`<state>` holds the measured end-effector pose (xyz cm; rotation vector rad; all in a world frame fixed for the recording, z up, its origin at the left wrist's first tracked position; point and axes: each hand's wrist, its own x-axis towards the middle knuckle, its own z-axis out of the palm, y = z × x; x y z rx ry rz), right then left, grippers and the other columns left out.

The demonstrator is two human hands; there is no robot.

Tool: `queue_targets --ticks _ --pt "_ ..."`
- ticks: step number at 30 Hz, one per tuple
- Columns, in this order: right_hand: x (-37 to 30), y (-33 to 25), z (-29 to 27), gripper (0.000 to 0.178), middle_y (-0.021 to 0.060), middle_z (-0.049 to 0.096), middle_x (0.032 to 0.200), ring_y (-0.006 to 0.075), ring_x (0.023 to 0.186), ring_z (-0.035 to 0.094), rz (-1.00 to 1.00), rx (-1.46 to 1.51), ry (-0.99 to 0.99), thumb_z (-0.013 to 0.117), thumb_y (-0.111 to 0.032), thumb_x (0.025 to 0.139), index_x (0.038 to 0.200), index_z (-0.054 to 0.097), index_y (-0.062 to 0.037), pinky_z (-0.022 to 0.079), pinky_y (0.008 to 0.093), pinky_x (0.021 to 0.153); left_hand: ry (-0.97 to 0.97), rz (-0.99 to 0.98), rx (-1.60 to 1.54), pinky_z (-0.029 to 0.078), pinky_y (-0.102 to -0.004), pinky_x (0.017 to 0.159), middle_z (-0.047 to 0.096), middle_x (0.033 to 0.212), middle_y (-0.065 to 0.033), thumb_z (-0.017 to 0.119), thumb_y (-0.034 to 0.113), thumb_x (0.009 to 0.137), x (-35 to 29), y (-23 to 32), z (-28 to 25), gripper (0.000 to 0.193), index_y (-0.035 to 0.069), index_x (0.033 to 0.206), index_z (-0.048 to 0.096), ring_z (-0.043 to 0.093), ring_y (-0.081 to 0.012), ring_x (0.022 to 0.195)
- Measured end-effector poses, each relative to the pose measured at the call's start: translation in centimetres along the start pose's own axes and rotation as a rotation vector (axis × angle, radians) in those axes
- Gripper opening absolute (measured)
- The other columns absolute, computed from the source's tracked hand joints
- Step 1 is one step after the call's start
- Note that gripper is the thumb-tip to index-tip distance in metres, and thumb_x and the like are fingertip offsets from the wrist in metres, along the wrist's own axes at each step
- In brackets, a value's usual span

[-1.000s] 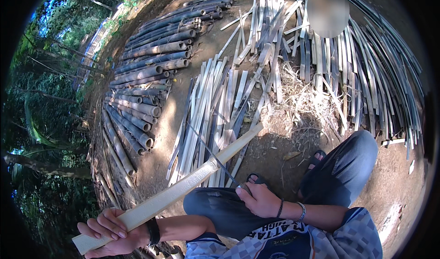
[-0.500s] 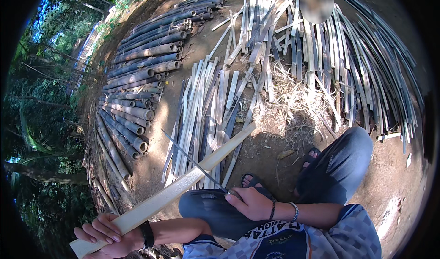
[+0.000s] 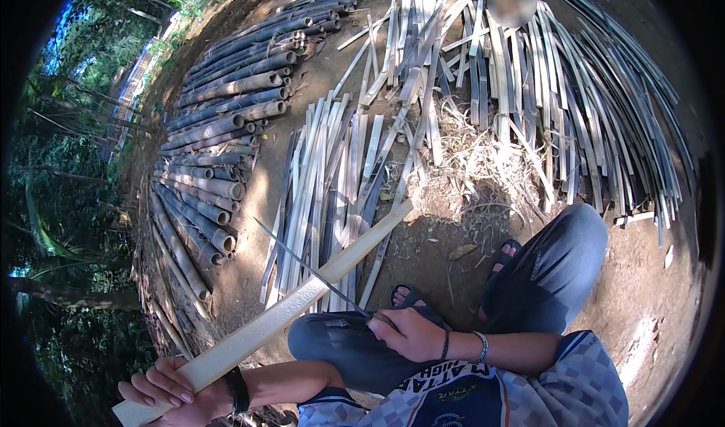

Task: The person picks up a strip of bamboo and shaves the edges and surface with a large knife while sitting on the ground.

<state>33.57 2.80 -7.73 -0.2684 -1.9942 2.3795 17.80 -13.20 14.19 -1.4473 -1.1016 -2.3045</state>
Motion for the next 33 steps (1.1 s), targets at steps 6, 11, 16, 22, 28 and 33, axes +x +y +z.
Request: queue_targets --ticks 6,11,16,22,28,33 --pt "-0.7 -0.9 0.7 0.046 0.0227 0.058 0.068 0.0407 0.067 0.059 0.03 0.035 -0.05 0.041 -0.039 0.096 0.086 0.056 0.003 0.046 0.0442 0.063 -0.065 -0.009 -0.073 0.028 -0.0182 0.036 0.034 0.051 0.0003 0.034 0.064 0.089 -0.1 0.1 -0.1 0.056 0.01 0.073 0.035 0.035 -0.0088 0.037" --pt "-0.8 -2.6 0.9 0.045 0.023 0.058 0.067 0.0406 0.067 0.059 0.016 -0.018 -0.083 0.042 -0.039 0.096 0.084 0.056 0.0029 0.047 0.0449 0.065 -0.038 -0.014 -0.022 0.027 -0.0184 0.036 0.034 0.051 0.0003 0.037 0.061 0.09 0.1 0.2 -0.6 0.054 0.01 0.073 0.035 0.034 -0.0088 0.037" --pt "0.5 0.0 -0.2 0.047 0.0226 0.057 0.064 0.0395 0.066 0.059 0.056 -0.067 0.085 0.042 -0.04 0.096 0.079 0.054 0.0025 0.046 0.0438 0.063 0.018 0.0 0.015 0.028 -0.0186 0.036 0.035 0.052 0.0 0.037 0.061 0.09 0.0 0.0 0.0 0.053 0.01 0.073 0.034 0.035 -0.0087 0.036" --pt "-0.9 -1.6 0.1 0.047 0.0213 0.056 0.062 0.0381 0.062 0.059 -0.001 -0.012 -0.079 0.042 -0.04 0.096 0.079 0.053 0.0028 0.045 0.0423 0.06 -0.049 0.015 -0.017 0.028 -0.0179 0.035 0.034 0.052 0.0003 0.037 0.061 0.091 0.0 -0.2 0.4 0.053 0.01 0.075 0.035 0.034 -0.008 0.036" --pt "-0.2 -0.3 0.3 0.046 0.0221 0.057 0.063 0.0381 0.062 0.06 0.034 0.094 -0.003 0.042 -0.038 0.096 0.079 0.054 0.0034 0.045 0.0424 0.059 -0.035 0.014 0.004 0.028 -0.0173 0.034 0.034 0.052 0.0008 0.037 0.061 0.091 -0.1 0.2 0.2 0.053 0.01 0.074 0.035 0.035 -0.0071 0.036" --pt "0.2 0.5 -0.6 0.046 0.023 0.057 0.064 0.0384 0.064 0.06 0.063 -0.056 -0.052 0.042 -0.038 0.096 0.082 0.055 0.0036 0.045 0.0435 0.061 -0.023 0.006 0.012 0.028 -0.0167 0.034 0.034 0.051 0.001 0.037 0.061 0.09 0.0 -0.1 -0.2 0.054 0.01 0.074 0.035 0.035 -0.007 0.035"
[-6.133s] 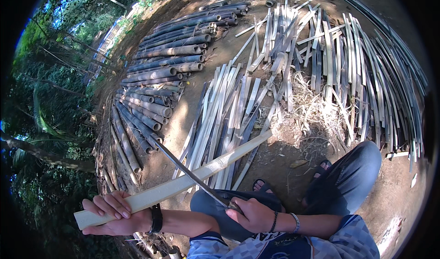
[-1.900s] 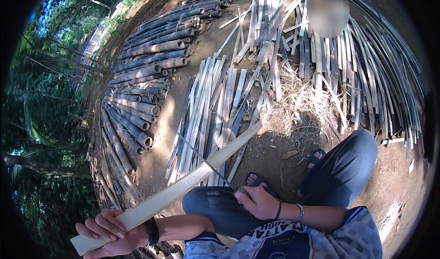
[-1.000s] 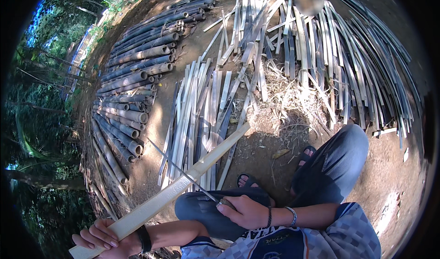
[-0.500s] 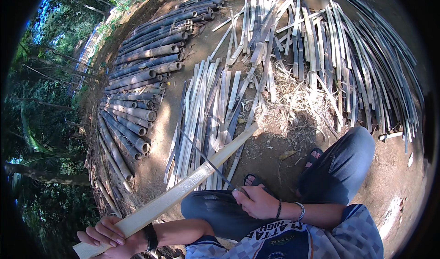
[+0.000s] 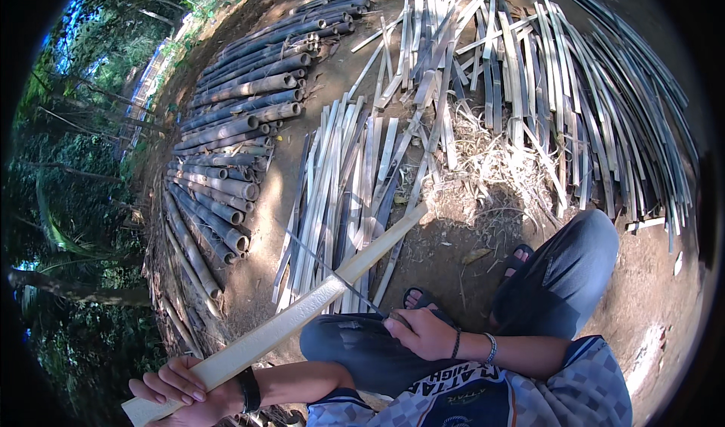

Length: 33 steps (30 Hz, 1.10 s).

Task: The person picks up a strip of bamboo and shaves the edges and surface with a large knife while sitting on the ground.

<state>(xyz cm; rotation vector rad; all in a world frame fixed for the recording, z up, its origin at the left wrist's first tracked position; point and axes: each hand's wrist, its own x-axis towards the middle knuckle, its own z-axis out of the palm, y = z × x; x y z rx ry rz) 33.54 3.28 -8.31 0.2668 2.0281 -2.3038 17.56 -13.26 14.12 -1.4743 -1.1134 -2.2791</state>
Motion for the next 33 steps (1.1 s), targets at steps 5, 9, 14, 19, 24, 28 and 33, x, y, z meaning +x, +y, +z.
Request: queue_targets --ticks 5,9,14,19,24,28,33 --pt "-0.8 -1.9 0.6 0.047 0.0225 0.056 0.061 0.0386 0.061 0.059 -0.06 0.026 -0.003 0.041 -0.039 0.096 0.08 0.054 0.0037 0.045 0.0434 0.06 0.017 0.019 -0.012 0.028 -0.0166 0.034 0.035 0.051 0.0009 0.038 0.061 0.09 -0.1 0.0 0.5 0.053 0.01 0.074 0.035 0.035 -0.0071 0.036" --pt "0.0 -0.6 0.2 0.046 0.0227 0.055 0.062 0.0394 0.063 0.058 0.027 0.066 0.008 0.042 -0.038 0.096 0.079 0.053 0.0034 0.044 0.0436 0.06 0.006 0.013 0.017 0.028 -0.0166 0.034 0.035 0.051 0.0009 0.038 0.061 0.09 -0.1 0.0 0.3 0.053 0.01 0.075 0.034 0.035 -0.0072 0.036" --pt "-0.7 -1.4 0.4 0.048 0.0216 0.056 0.062 0.0382 0.062 0.059 -0.113 0.002 0.004 0.041 -0.039 0.096 0.078 0.053 0.0039 0.044 0.0431 0.061 -0.016 0.011 -0.005 0.029 -0.0171 0.034 0.035 0.051 0.0007 0.038 0.06 0.091 -0.3 0.2 0.7 0.053 0.01 0.074 0.035 0.035 -0.0074 0.035" --pt "-0.1 -0.2 0.6 0.048 0.0223 0.056 0.063 0.0395 0.063 0.059 -0.045 0.051 0.054 0.042 -0.04 0.096 0.08 0.054 0.0032 0.045 0.0439 0.061 0.033 0.025 0.031 0.029 -0.0169 0.034 0.035 0.051 0.0009 0.037 0.06 0.091 -0.1 0.0 0.8 0.053 0.01 0.074 0.034 0.035 -0.0073 0.035" --pt "0.1 0.8 0.2 0.048 0.0228 0.057 0.065 0.0398 0.065 0.059 -0.033 0.004 0.054 0.041 -0.04 0.096 0.081 0.055 0.0034 0.045 0.0439 0.062 0.022 0.027 0.014 0.029 -0.0172 0.034 0.035 0.051 0.001 0.036 0.062 0.091 -0.4 0.1 0.8 0.054 0.01 0.074 0.035 0.035 -0.0073 0.035" --pt "-1.1 -1.1 0.6 0.048 0.0223 0.056 0.062 0.0398 0.063 0.058 -0.101 0.06 0.077 0.043 -0.039 0.096 0.079 0.055 0.0033 0.046 0.043 0.06 -0.031 0.019 0.0 0.029 -0.0171 0.033 0.035 0.051 0.001 0.035 0.061 0.091 -0.2 0.2 0.5 0.054 0.01 0.074 0.034 0.035 -0.0074 0.035" --pt "0.5 1.1 -0.4 0.046 0.0222 0.057 0.064 0.0389 0.062 0.058 0.056 0.023 0.108 0.041 -0.039 0.097 0.08 0.054 0.0031 0.045 0.0428 0.062 0.015 0.018 0.013 0.028 -0.0169 0.033 0.034 0.05 0.001 0.035 0.062 0.091 -0.2 0.1 0.6 0.054 0.01 0.073 0.034 0.035 -0.0074 0.035"
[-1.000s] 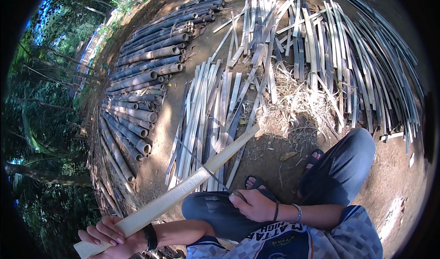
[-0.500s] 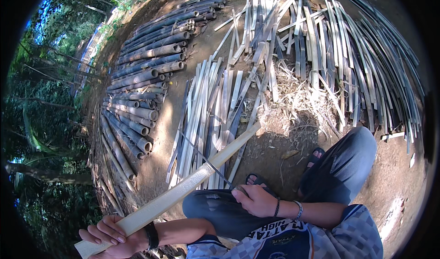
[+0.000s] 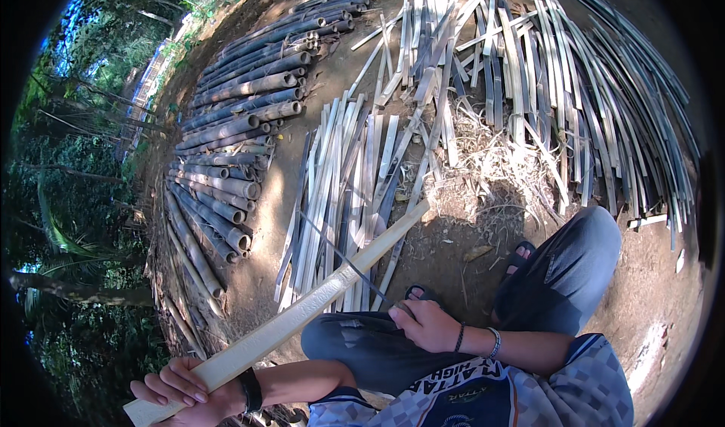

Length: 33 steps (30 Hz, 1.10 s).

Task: The person picks up a strip of bamboo and shaves the edges and surface with a large knife while sitting on the ground.

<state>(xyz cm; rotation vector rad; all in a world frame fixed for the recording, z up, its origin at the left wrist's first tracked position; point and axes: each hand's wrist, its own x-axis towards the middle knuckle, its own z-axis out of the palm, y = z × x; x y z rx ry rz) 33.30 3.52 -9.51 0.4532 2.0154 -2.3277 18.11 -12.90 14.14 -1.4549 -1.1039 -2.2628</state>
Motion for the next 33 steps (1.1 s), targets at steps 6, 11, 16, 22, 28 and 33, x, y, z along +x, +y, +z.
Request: queue_targets --ticks 6,11,16,22,28,33 --pt "-0.6 0.2 0.2 0.047 0.019 0.055 0.059 0.035 0.058 0.057 -0.181 -0.1 -0.005 0.04 -0.039 0.097 0.076 0.053 0.0017 0.044 0.0423 0.063 -0.004 0.003 -0.024 0.028 -0.0171 0.033 0.034 0.05 0.0009 0.036 0.062 0.09 -0.2 0.0 -0.1 0.054 0.01 0.073 0.034 0.035 -0.0075 0.035" --pt "0.9 1.8 -0.3 0.049 0.0206 0.058 0.063 0.038 0.064 0.06 0.131 -0.014 0.003 0.039 -0.04 0.097 0.079 0.055 0.002 0.045 0.0442 0.065 -0.019 -0.001 -0.023 0.028 -0.0177 0.034 0.034 0.05 0.0008 0.034 0.062 0.091 0.0 0.1 0.3 0.055 0.011 0.073 0.034 0.034 -0.0079 0.035" --pt "0.7 3.4 0.0 0.046 0.0205 0.06 0.065 0.0375 0.064 0.06 -0.235 -0.204 0.059 0.041 -0.041 0.096 0.089 0.056 0.0029 0.047 0.044 0.066 -0.061 -0.005 -0.045 0.028 -0.0184 0.034 0.033 0.052 0.0001 0.035 0.061 0.091 0.0 0.1 -0.4 0.054 0.01 0.074 0.034 0.033 -0.0083 0.036" --pt "3.7 7.7 -3.3 0.049 0.0169 0.057 0.06 0.033 0.059 0.059 0.262 0.086 0.277 0.044 -0.041 0.095 0.077 0.054 0.0032 0.047 0.0434 0.06 -0.028 0.002 -0.032 0.028 -0.0186 0.034 0.033 0.052 0.0 0.035 0.058 0.092 0.1 0.0 -0.3 0.051 0.01 0.074 0.033 0.034 -0.0086 0.036" --pt "2.1 4.9 -0.5 0.046 0.0199 0.056 0.06 0.0395 0.064 0.059 -0.184 -0.138 0.061 0.042 -0.039 0.096 0.078 0.054 0.0019 0.046 0.0448 0.063 -0.054 -0.003 -0.041 0.028 -0.0183 0.035 0.033 0.052 0.0002 0.036 0.057 0.092 0.2 -0.3 -0.4 0.051 0.01 0.074 0.034 0.034 -0.0083 0.036" --pt "4.2 7.1 -1.7 0.048 0.02 0.058 0.061 0.0347 0.06 0.061 -0.043 -0.082 0.082 0.042 -0.04 0.095 0.078 0.055 0.0026 0.047 0.0443 0.06 -0.034 -0.025 -0.035 0.028 -0.0185 0.035 0.033 0.052 0.0001 0.035 0.059 0.092 0.4 -0.1 -1.0 0.052 0.01 0.074 0.034 0.033 -0.0086 0.036"
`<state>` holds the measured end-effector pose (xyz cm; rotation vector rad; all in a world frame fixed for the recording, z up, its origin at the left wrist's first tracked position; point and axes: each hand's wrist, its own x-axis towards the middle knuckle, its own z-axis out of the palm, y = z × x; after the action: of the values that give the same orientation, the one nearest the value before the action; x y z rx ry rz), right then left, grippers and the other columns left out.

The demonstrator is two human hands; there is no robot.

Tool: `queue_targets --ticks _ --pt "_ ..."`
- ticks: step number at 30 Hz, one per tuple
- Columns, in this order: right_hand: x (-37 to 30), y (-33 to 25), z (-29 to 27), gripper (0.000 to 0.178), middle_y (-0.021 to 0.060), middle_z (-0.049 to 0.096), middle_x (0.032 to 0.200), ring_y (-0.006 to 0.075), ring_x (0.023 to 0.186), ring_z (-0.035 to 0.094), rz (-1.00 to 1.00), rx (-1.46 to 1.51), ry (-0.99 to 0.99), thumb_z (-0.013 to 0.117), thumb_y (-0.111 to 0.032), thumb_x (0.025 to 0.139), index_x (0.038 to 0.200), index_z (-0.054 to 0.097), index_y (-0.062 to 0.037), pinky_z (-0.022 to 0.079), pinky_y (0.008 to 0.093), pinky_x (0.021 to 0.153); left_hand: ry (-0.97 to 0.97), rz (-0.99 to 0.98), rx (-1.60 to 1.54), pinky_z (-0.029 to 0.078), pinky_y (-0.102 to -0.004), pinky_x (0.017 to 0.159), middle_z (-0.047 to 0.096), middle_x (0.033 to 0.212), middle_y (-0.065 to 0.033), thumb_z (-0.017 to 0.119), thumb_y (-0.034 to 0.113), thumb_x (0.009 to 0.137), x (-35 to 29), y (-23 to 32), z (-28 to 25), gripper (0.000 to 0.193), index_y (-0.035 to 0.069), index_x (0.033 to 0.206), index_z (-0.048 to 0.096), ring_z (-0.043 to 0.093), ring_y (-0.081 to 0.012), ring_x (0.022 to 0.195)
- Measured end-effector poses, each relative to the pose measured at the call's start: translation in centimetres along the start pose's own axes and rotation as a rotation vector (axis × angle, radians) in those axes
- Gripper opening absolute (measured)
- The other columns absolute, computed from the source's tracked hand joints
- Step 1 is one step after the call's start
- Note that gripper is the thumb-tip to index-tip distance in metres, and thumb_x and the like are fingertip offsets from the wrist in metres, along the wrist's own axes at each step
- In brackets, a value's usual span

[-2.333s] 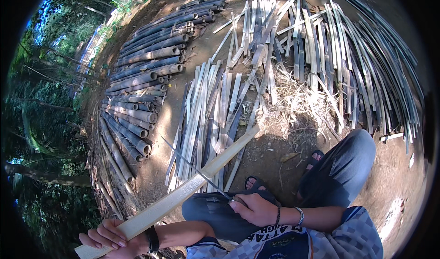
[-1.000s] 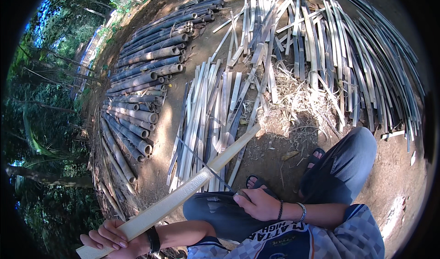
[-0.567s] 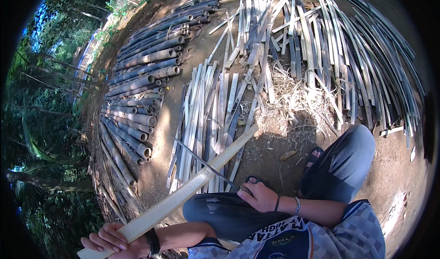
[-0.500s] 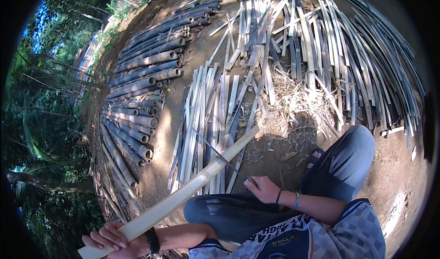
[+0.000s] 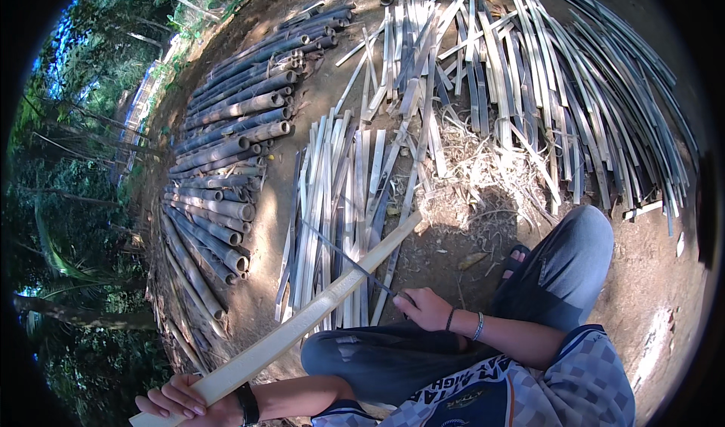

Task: The person picks up a strip of bamboo and shaves the edges and surface with a large knife while sitting on the ground.

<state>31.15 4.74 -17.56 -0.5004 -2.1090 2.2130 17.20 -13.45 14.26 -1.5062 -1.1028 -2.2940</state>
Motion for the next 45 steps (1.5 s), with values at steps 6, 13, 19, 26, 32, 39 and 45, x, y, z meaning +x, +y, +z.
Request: queue_targets --ticks 6,13,19,26,32,39,45 --pt "3.2 9.4 -3.4 0.05 0.0093 0.055 0.053 0.0164 0.044 0.058 0.381 0.161 0.187 0.042 -0.043 0.096 0.072 0.051 0.0001 0.046 0.0309 0.042 -0.032 -0.007 0.001 0.027 -0.019 0.034 0.033 0.052 -0.0001 0.034 0.06 0.092 0.4 0.1 -0.3 0.053 0.01 0.073 0.034 0.033 -0.0088 0.036" --pt "1.3 3.4 -1.7 0.049 0.0091 0.055 0.054 0.016 0.044 0.057 -0.128 0.043 -0.011 0.042 -0.043 0.096 0.073 0.049 0.0005 0.048 0.0339 0.045 0.007 0.001 0.011 0.027 -0.0191 0.034 0.032 0.052 -0.0005 0.033 0.06 0.092 0.2 -0.2 -0.6 0.054 0.01 0.073 0.034 0.032 -0.0088 0.036" --pt "4.1 12.5 -4.8 0.047 0.0033 0.048 0.052 0.0129 0.041 0.048 0.397 0.088 0.237 0.042 -0.041 0.096 0.067 0.048 -0.0056 0.04 0.0307 0.04 0.0 -0.005 0.022 0.026 -0.0189 0.033 0.032 0.052 -0.0002 0.032 0.06 0.092 0.6 -0.2 -0.5 0.054 0.01 0.073 0.033 0.032 -0.0085 0.036" --pt "2.6 8.4 -2.8 0.048 0.0157 0.055 0.06 0.0265 0.057 0.057 -0.01 -0.047 0.076 0.043 -0.042 0.095 0.077 0.055 0.0013 0.047 0.039 0.059 0.019 0.0 0.065 0.025 -0.0184 0.032 0.032 0.052 0.0001 0.032 0.06 0.092 0.6 -0.3 -1.4 0.053 0.01 0.073 0.033 0.032 -0.0081 0.036" --pt "4.8 15.5 -5.2 0.06 0.0216 0.062 0.071 0.0368 0.076 0.063 0.361 -0.112 0.262 0.041 -0.053 0.092 0.079 0.058 0.003 0.046 0.0459 0.07 0.016 -0.008 0.071 0.025 -0.0182 0.032 0.032 0.052 0.0 0.031 0.059 0.093 0.6 -0.3 -1.4 0.054 0.009 0.073 0.034 0.031 -0.0082 0.036" --pt "4.3 11.9 -3.6 0.057 0.0169 0.061 0.066 0.0314 0.068 0.062 0.234 0.023 0.115 0.043 -0.051 0.092 0.077 0.057 0.0018 0.047 0.0438 0.068 -0.069 -0.057 -0.068 0.033 -0.0252 0.037 0.045 0.055 -0.0057 0.03 0.068 0.088 1.1 -0.2 -1.6 0.068 0.003 0.078 0.048 0.039 -0.015 0.038" --pt "5.9 17.6 -6.1 0.058 0.0207 0.063 0.071 0.0375 0.073 0.062 0.408 -0.156 0.382 0.042 -0.052 0.091 0.077 0.06 0.0017 0.047 0.0453 0.07 -0.098 -0.083 -0.098 0.032 -0.0256 0.038 0.043 0.056 -0.0056 0.03 0.068 0.088 1.0 -0.2 -1.4 0.068 0.003 0.077 0.047 0.037 -0.015 0.039"
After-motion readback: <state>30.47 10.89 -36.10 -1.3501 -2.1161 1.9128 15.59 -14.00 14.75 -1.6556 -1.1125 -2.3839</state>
